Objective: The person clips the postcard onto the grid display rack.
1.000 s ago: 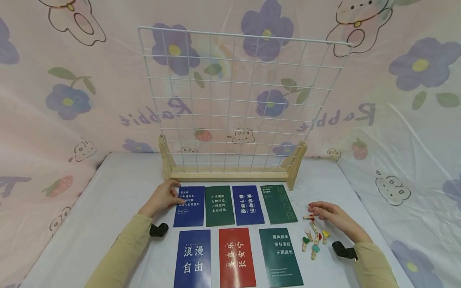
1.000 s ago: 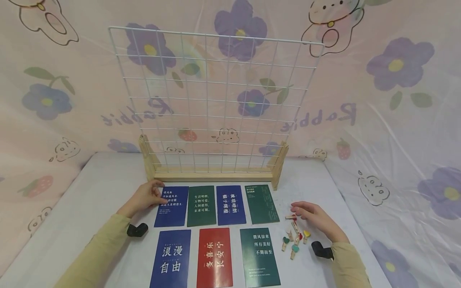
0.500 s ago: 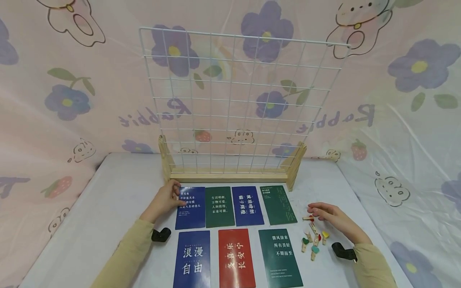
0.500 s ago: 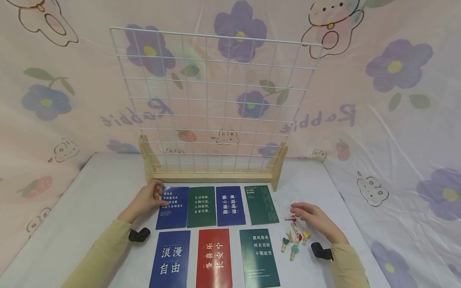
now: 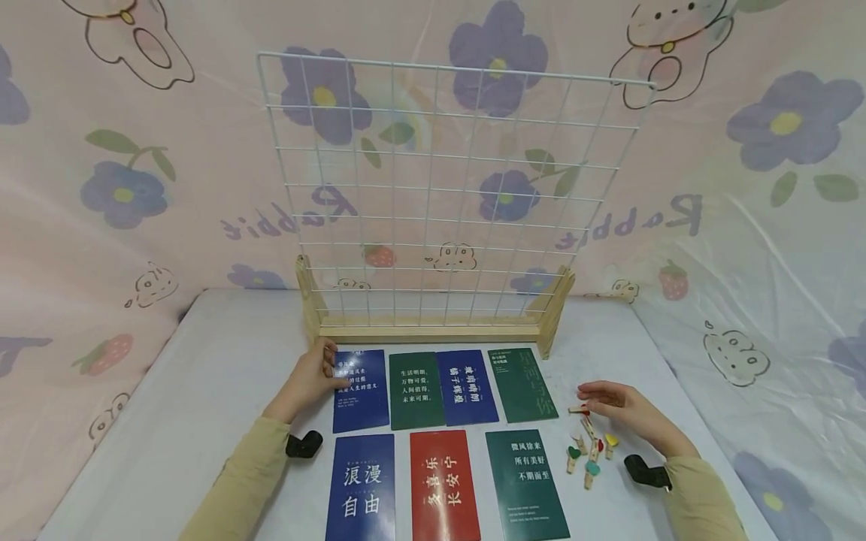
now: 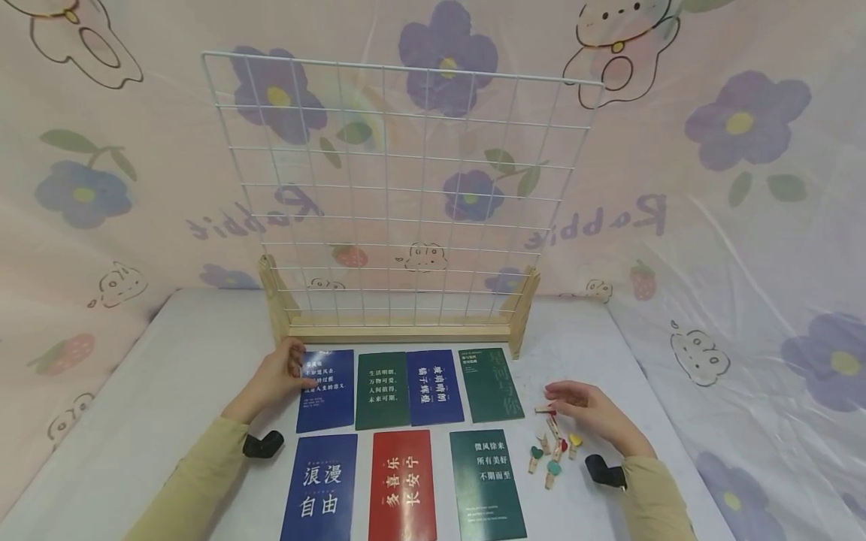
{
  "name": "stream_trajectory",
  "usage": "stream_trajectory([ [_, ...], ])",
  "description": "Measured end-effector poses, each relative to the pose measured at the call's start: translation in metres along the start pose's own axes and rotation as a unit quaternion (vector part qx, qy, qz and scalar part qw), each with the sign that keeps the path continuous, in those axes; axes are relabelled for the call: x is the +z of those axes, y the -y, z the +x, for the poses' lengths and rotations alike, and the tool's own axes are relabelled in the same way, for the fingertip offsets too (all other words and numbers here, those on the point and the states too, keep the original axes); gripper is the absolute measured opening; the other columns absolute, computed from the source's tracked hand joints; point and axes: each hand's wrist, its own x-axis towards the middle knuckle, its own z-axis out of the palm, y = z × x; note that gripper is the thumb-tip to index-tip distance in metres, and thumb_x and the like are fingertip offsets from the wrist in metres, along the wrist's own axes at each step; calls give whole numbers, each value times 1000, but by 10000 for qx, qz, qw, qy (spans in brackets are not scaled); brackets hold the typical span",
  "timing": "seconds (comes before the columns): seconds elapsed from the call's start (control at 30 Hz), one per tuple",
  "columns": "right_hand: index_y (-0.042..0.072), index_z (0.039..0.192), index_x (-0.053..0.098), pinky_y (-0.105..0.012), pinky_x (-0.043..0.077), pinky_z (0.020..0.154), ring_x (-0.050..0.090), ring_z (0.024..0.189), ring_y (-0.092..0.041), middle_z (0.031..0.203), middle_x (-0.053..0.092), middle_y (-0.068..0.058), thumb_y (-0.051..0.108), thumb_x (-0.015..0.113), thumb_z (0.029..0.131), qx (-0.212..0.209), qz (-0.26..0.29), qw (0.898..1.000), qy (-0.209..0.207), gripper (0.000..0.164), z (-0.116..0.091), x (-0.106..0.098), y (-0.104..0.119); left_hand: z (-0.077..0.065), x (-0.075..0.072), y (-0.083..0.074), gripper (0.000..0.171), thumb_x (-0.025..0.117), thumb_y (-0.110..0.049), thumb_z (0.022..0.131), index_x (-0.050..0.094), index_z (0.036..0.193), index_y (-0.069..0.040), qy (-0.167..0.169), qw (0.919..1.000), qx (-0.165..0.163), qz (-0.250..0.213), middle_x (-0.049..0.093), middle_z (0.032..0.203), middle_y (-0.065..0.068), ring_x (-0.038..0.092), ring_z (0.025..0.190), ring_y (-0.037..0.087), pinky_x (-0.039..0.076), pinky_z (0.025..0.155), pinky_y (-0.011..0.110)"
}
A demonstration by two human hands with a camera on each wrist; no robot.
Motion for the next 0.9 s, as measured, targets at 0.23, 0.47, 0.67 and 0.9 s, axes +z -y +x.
stream_trajectory([
  [0.23,-7,122,56,-23,52,78,61,94,-19,118,60,-21,10,67,90,-268,14,9996,68,38,3,-1,-7,-1,-2,4,69,85,-5,69,41,121,1,-131,9998,45,-159,53,91,12,52,74,21,46,66,33],
  [0.47,-1,113,63,-23,52,73,60,85,-18,104,64,-13,10,67,90,-228,-346,9991,-71,26,7,0,-10,-2,-3,8,69,85,-6,69,42,123,1,-170,9992,188,-293,53,94,12,54,76,20,48,66,31],
  [0.67,1,109,66,-23,52,72,59,82,-17,100,65,-10,11,68,89,-301,-506,9982,-92,22,9,-1,-11,-3,-4,8,67,84,-4,70,44,123,1,-152,9988,235,-410,51,95,13,53,76,20,48,65,28],
  [0.9,3,108,67,-23,51,72,58,82,-17,99,65,-9,12,69,88,-298,-580,9978,-66,22,9,-1,-11,-4,-3,9,68,84,-5,71,44,126,0,-235,9988,206,-378,55,96,15,60,73,17,51,65,30],
])
